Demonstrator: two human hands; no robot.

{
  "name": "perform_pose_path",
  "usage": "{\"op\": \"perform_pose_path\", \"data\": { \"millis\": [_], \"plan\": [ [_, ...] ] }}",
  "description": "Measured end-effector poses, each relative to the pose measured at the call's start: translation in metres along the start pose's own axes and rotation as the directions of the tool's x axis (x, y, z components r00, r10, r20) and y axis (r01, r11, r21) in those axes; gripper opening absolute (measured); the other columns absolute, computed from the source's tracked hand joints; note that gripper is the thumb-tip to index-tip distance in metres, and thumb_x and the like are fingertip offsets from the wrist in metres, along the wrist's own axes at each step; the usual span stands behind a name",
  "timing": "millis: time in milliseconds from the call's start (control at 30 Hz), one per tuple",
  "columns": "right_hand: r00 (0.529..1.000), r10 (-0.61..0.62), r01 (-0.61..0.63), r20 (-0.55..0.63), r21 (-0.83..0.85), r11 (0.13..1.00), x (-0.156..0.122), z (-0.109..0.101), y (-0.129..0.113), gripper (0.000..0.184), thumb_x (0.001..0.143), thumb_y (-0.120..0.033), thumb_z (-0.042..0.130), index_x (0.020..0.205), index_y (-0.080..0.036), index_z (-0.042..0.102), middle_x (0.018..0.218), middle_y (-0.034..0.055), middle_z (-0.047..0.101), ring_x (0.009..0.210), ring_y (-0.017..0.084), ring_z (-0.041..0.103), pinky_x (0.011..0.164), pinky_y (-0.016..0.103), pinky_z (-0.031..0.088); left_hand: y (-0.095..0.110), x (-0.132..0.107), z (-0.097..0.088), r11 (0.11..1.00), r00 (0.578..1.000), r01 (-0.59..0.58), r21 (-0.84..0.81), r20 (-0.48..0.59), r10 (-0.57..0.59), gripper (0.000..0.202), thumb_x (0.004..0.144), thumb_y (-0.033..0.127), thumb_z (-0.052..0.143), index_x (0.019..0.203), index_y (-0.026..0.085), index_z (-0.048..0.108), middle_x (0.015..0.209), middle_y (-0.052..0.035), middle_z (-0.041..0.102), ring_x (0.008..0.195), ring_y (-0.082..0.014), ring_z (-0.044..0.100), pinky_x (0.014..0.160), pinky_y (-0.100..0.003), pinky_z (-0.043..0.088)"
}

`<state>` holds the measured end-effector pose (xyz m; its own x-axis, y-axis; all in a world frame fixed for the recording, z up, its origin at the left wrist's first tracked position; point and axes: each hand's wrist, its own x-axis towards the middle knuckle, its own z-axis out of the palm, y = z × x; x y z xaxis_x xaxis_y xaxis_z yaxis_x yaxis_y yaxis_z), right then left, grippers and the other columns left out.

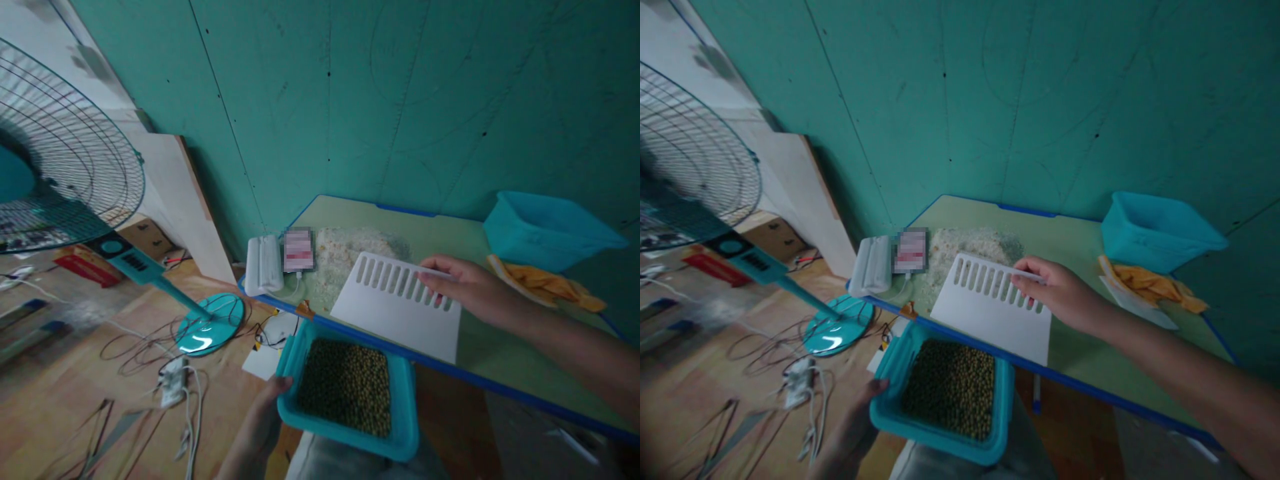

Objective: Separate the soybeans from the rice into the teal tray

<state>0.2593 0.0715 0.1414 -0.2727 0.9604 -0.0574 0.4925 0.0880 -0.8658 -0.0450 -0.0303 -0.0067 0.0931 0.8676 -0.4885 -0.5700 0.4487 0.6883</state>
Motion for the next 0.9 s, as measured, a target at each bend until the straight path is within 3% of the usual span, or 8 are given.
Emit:
{"op": "perform_pose_path", "data": {
  "millis": [167, 500, 667, 900],
  "plan": [
    [1.000, 0.030, -0.030, -0.001, -0.043, 0.999, -0.015, -0.002, 0.005, 0.025, 0.079, -0.047, 0.050, 0.078, -0.022, 0.056, 0.065, -0.0018, 0.057, 0.056, 0.012, 0.053, 0.052, 0.024, 0.042, 0.000, 0.002, 0.002, 1.000, 1.000, 0.007, 0.014, 0.001, -0.007, 0.025, 0.067, 0.024, 0.060, 0.087, 0.019, 0.073, 0.074, -0.0033, 0.077, 0.097, -0.0279, 0.063, 0.086, -0.035, 0.046],
    [0.998, 0.008, -0.016, -0.060, -0.129, 0.992, -0.004, -0.004, 0.016, 0.026, 0.079, -0.048, 0.050, 0.080, -0.023, 0.056, 0.067, -0.0003, 0.059, 0.057, 0.014, 0.055, 0.053, 0.026, 0.044, -0.001, -0.002, 0.001, 1.000, 1.000, -0.019, -0.025, 0.019, 0.019, 0.017, 0.066, 0.024, 0.061, 0.078, 0.025, 0.074, 0.080, 0.0005, 0.077, 0.103, -0.0245, 0.060, 0.090, -0.030, 0.043],
    [0.994, 0.034, -0.046, -0.102, -0.118, 0.992, -0.004, -0.015, 0.018, 0.031, 0.074, -0.054, 0.053, 0.080, -0.024, 0.058, 0.066, 0.0001, 0.060, 0.056, 0.016, 0.056, 0.052, 0.028, 0.044, -0.002, -0.002, 0.000, 1.000, 0.999, -0.006, -0.019, 0.043, 0.007, 0.024, 0.068, 0.024, 0.059, 0.087, 0.023, 0.074, 0.081, -0.0010, 0.077, 0.103, -0.0258, 0.060, 0.092, -0.032, 0.041],
    [0.984, 0.064, -0.083, -0.165, -0.110, 0.990, -0.022, -0.029, 0.020, 0.035, 0.072, -0.058, 0.055, 0.082, -0.025, 0.058, 0.069, 0.0027, 0.061, 0.060, 0.020, 0.058, 0.053, 0.031, 0.046, -0.002, 0.000, 0.001, 1.000, 0.999, -0.014, -0.008, 0.033, 0.014, 0.021, 0.068, 0.023, 0.059, 0.083, 0.020, 0.074, 0.081, -0.0030, 0.077, 0.104, -0.0276, 0.060, 0.089, -0.035, 0.043]
  ]
}}
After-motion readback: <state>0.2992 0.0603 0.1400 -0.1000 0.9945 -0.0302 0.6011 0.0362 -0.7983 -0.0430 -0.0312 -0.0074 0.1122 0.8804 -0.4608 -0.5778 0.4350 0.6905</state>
